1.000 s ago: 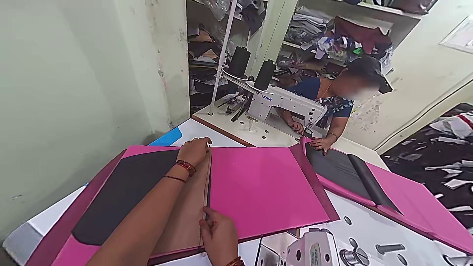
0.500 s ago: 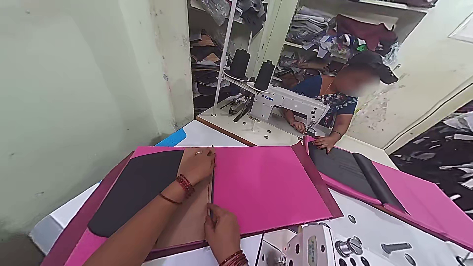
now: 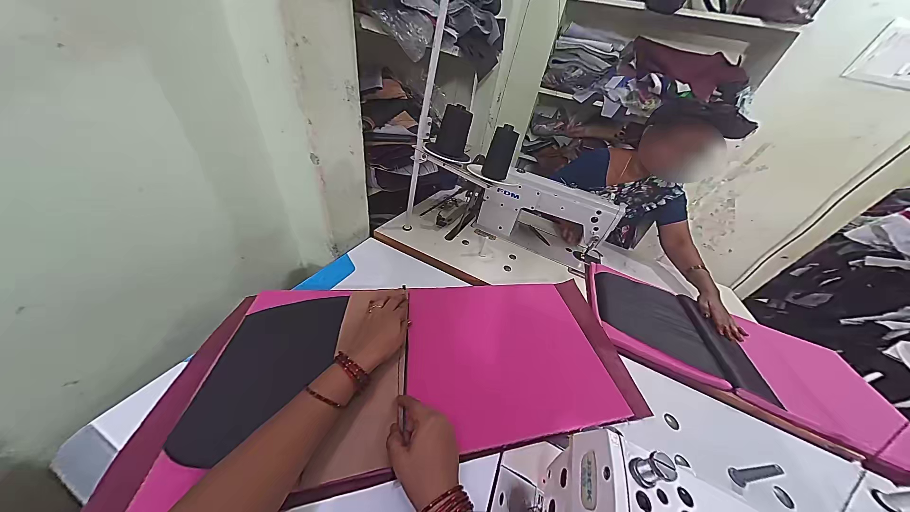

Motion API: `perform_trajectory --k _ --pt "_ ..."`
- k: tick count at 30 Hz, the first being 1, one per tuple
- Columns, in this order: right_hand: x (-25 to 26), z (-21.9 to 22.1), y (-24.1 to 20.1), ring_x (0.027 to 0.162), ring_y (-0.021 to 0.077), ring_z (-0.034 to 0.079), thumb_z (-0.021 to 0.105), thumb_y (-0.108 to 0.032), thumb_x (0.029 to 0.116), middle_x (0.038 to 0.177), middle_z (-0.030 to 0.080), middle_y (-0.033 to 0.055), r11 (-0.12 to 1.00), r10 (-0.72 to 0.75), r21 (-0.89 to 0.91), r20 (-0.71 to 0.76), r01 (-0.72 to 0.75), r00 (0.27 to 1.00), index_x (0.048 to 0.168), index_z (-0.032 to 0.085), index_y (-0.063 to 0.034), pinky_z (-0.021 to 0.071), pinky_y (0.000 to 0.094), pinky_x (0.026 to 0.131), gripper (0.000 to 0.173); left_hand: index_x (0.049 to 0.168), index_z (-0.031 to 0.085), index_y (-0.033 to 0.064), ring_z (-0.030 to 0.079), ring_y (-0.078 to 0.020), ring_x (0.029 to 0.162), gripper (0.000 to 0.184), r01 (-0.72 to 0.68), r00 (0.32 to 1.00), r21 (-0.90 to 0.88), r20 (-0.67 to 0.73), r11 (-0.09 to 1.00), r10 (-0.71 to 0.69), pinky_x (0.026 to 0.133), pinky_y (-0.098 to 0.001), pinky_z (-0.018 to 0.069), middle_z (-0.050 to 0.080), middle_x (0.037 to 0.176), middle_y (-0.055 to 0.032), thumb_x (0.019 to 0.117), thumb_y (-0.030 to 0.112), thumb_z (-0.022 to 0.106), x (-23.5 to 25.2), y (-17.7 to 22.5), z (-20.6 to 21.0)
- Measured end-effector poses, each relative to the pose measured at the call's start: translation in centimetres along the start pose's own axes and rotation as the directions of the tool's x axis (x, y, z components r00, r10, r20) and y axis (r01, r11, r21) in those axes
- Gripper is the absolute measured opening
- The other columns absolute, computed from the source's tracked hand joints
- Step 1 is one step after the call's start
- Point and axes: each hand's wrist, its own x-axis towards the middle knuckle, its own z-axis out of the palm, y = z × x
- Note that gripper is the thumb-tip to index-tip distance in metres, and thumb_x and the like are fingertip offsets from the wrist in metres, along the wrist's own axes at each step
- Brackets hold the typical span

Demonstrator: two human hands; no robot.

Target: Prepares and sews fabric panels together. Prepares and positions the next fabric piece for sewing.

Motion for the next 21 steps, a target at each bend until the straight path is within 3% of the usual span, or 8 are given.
perform_trajectory --k 4,6,9,10,13,18,21 --pt "-0.1 0.1 0.1 0.082 0.0291 0.069 0.058 -0.016 0.0981 0.092 0.073 0.0158 0.999 -0.032 0.002 -0.025 0.032 0.999 0.140 0.064 -0.0080 0.0545 0.0489 0.080 0.043 0.151 0.047 0.0018 0.030 -0.0354 0.153 0.047 -0.010 0.999 -0.009 -0.043 1.000 0.010 0.125 -0.0552 0.0178 0.039 0.162 -0.0137 0.1094 0.023 0.040 -0.1 -0.4 0.6" --pt "0.1 0.2 0.5 0.075 0.0266 0.066 0.060 -0.015 0.0966 0.084 0.071 0.0134 0.999 -0.035 0.040 -0.032 0.036 0.999 0.139 0.065 -0.0086 0.0534 0.0468 0.076 0.043 0.151 0.048 0.0023 0.030 -0.0354 0.153 0.047 -0.019 0.998 -0.014 -0.068 1.000 0.018 0.125 -0.0553 0.0174 0.040 0.162 -0.0132 0.1093 0.023 0.039 -0.2 -0.5 0.9" --pt "0.4 0.4 1.8 0.057 0.0158 0.055 0.060 -0.011 0.0947 0.068 0.061 0.0062 0.953 -0.038 0.292 -0.146 0.080 0.989 0.128 0.067 -0.0008 0.0497 0.0363 0.059 0.036 0.150 0.049 0.0016 0.032 -0.0362 0.152 0.047 -0.046 0.994 -0.024 -0.104 0.999 0.043 0.124 -0.0560 0.0185 0.042 0.161 -0.0146 0.1089 0.021 0.037 -0.3 -0.7 1.2" --pt "0.5 0.5 2.3 0.054 0.0117 0.050 0.058 -0.008 0.0950 0.066 0.057 0.0033 0.909 -0.019 0.405 -0.198 0.099 0.980 0.126 0.066 0.0023 0.0457 0.0318 0.055 0.033 0.150 0.049 0.0015 0.032 -0.0362 0.152 0.047 -0.051 0.993 -0.029 -0.107 0.998 0.047 0.124 -0.0562 0.0180 0.042 0.161 -0.0148 0.1089 0.022 0.037 -0.3 -0.8 1.3" --pt "0.7 0.4 2.7 0.047 0.0072 0.049 0.046 -0.004 0.0979 0.065 0.054 0.0010 0.785 0.060 0.613 -0.224 0.093 0.973 0.125 0.060 0.0049 0.0452 0.0257 0.046 0.032 0.150 0.049 0.0021 0.032 -0.0357 0.152 0.048 -0.046 0.993 -0.024 -0.108 0.999 0.043 0.125 -0.0554 0.0176 0.042 0.161 -0.0141 0.1090 0.023 0.037 -0.2 -0.8 1.5" --pt "0.6 0.5 2.4 0.047 0.0076 0.050 0.043 -0.003 0.0971 0.066 0.055 0.0019 0.781 0.067 0.619 -0.220 0.086 0.973 0.125 0.060 0.0056 0.0463 0.0256 0.046 0.034 0.151 0.048 0.0034 0.030 -0.0363 0.152 0.048 -0.034 0.996 -0.009 -0.087 0.999 0.033 0.125 -0.0582 0.0157 0.041 0.161 -0.0139 0.1099 0.024 0.034 -0.2 -0.7 1.5" --pt "0.5 0.6 2.5 0.050 0.0084 0.052 0.044 -0.005 0.0977 0.069 0.057 0.0033 0.808 0.033 0.579 -0.223 0.106 0.974 0.126 0.059 0.0052 0.0480 0.0266 0.049 0.033 0.156 0.041 0.0072 0.023 -0.0352 0.156 0.050 0.008 1.000 -0.019 -0.011 1.000 -0.008 0.123 -0.0652 0.0074 0.032 0.167 -0.0101 0.1106 0.024 0.031 -0.5 -0.2 0.8"
